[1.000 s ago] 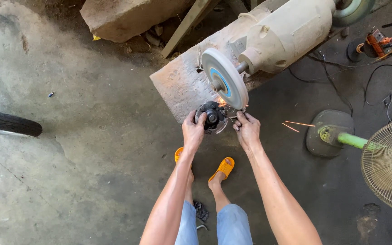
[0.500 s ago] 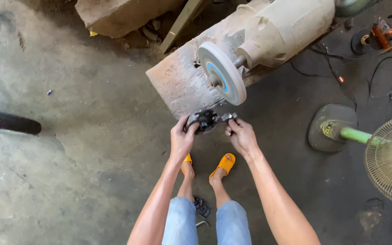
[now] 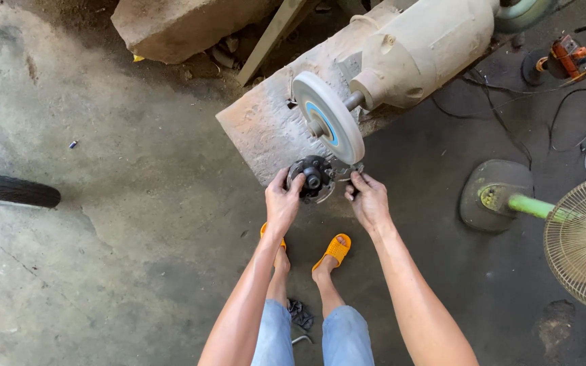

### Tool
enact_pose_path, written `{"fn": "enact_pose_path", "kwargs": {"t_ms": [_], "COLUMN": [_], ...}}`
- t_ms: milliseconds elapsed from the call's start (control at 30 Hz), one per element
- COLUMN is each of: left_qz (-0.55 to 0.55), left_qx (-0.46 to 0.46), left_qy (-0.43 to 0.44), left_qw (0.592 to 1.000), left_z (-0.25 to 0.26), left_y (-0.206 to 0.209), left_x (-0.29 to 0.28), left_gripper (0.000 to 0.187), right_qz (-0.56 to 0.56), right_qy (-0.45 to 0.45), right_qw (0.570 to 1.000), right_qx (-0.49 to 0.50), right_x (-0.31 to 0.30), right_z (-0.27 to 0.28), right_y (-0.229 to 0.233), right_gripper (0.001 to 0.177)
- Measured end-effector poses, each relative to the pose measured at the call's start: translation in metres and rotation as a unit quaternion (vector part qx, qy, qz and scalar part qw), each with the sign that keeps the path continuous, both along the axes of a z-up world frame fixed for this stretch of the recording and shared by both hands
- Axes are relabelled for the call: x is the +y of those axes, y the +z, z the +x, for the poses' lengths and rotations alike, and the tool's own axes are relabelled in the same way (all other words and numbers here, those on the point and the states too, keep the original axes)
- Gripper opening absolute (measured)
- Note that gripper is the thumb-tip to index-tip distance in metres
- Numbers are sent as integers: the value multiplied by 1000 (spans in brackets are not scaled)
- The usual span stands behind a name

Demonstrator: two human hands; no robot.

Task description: The person carries a motorcycle clutch hub to a bench grinder and grinds its edge against the spinning wheel, producing sparks, repositioning the part several times. They then carry the part to the floor, set it down with other components, and use pliers to work on the hub before picking up parts again.

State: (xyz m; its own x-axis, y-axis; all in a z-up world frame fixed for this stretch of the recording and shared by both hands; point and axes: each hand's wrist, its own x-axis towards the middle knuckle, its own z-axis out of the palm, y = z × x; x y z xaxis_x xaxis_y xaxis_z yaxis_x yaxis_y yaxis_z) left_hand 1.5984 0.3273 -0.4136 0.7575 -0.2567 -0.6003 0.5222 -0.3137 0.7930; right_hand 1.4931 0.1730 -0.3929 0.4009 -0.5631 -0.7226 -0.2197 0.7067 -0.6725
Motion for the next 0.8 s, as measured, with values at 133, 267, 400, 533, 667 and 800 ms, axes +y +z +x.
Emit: {"fn": "enact_pose_path", "kwargs": {"t_ms": [133,267,400,533,667,800], "left_qz": [39,31,34,34,40,29], "left_qx": [10,5,3,11,14,8], "left_qy": [7,12,6,12,9,9], "left_qw": [999,999,999,999,999,1000], "left_z": [3,6,5,6,5,5], "left_y": [-17,-8,-13,-4,-11,-14], "left_x": [-4,-9,-6,-8,-7,-6], "left_gripper": [25,25,27,26,26,27], "right_qz": [-19,-22,-24,-35,-44,-46], "right_qy": [1,-11,-20,-27,-19,-22], "right_qw": [1000,1000,999,999,998,998], "right_qx": [3,13,13,18,29,28], "right_x": [-3,-1,1,2,0,0], "right_z": [12,15,17,16,19,16], "right_y": [3,2,4,-1,4,-3], "right_gripper": [11,8,8,7,10,9]}}
